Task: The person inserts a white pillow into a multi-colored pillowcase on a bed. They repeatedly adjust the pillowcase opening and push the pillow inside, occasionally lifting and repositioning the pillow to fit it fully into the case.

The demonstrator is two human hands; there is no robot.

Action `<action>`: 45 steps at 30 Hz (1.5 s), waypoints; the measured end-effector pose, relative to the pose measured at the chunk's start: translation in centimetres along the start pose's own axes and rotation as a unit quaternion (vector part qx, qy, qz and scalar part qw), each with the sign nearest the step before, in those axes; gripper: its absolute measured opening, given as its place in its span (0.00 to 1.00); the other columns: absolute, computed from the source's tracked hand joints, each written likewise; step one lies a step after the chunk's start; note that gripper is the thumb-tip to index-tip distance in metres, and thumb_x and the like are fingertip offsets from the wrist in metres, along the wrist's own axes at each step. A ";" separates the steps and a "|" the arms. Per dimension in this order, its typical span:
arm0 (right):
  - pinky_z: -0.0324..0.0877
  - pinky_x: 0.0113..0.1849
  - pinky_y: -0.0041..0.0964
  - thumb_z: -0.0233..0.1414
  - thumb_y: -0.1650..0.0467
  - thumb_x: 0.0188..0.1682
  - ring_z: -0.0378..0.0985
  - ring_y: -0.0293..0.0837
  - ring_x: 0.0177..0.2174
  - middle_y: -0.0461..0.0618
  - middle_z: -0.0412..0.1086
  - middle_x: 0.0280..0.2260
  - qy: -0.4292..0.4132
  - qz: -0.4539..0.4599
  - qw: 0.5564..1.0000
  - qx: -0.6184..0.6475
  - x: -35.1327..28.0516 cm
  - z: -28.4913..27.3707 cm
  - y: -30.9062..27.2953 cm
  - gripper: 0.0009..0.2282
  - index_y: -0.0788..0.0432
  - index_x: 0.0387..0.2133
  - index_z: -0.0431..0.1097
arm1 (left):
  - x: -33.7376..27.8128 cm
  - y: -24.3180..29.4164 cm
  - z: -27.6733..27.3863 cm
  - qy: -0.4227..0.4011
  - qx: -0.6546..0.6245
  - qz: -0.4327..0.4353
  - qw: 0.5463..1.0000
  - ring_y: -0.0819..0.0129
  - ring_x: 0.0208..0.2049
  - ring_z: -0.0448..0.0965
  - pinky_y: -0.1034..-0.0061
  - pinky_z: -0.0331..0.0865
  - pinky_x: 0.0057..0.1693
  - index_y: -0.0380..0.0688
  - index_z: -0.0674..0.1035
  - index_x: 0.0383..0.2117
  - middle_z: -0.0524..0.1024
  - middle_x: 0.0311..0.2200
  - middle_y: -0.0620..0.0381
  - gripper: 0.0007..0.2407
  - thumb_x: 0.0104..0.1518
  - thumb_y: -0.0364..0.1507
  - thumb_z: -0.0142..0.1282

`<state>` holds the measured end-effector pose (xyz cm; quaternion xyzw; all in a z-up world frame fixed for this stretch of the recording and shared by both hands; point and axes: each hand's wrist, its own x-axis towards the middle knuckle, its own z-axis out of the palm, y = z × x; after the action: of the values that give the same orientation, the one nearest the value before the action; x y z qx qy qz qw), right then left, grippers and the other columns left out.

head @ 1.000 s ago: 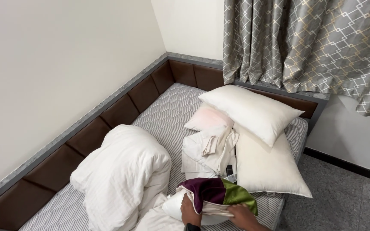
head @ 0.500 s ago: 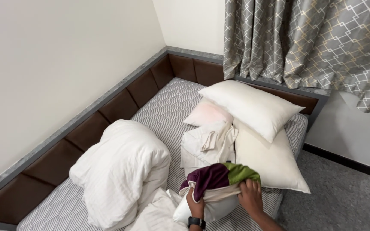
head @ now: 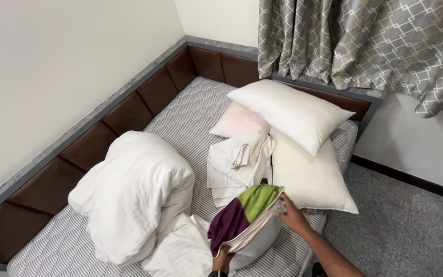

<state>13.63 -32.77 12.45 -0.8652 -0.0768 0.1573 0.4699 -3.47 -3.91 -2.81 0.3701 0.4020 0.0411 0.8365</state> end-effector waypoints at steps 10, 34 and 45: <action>0.72 0.50 0.41 0.64 0.76 0.37 0.71 0.54 0.53 0.58 0.62 0.57 0.055 -0.194 0.979 0.016 3.1 4.1 -0.9 0.36 0.52 0.62 0.58 | -3.0 0.8 -6.7 0.084 0.091 -0.021 0.992 0.43 0.58 0.73 0.49 0.75 0.61 0.47 0.61 0.63 0.69 0.57 0.46 0.28 0.54 0.22 0.55; 0.63 0.27 0.46 0.48 0.62 0.57 0.67 0.49 0.19 0.58 0.65 0.18 0.109 -0.114 0.987 0.036 4.1 4.1 -6.7 0.16 0.63 0.26 0.64 | -15.1 8.2 16.0 0.017 0.574 0.598 0.559 0.51 0.55 0.67 0.54 0.55 0.62 0.39 0.75 0.55 0.71 0.50 0.47 0.19 0.57 0.30 0.58; 0.62 0.27 0.37 0.49 0.63 0.57 0.57 0.37 0.23 0.46 0.58 0.18 0.031 -0.094 0.980 0.172 6.6 7.3 0.2 0.18 0.64 0.23 0.64 | -13.9 9.5 15.7 -0.070 0.619 0.581 0.524 0.54 0.58 0.70 0.55 0.52 0.67 0.41 0.75 0.51 0.74 0.54 0.50 0.16 0.55 0.27 0.57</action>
<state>17.33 -25.23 7.28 -0.7648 -0.1152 0.0960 0.6266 0.45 -11.34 18.63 0.9481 -0.0373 0.2331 0.2132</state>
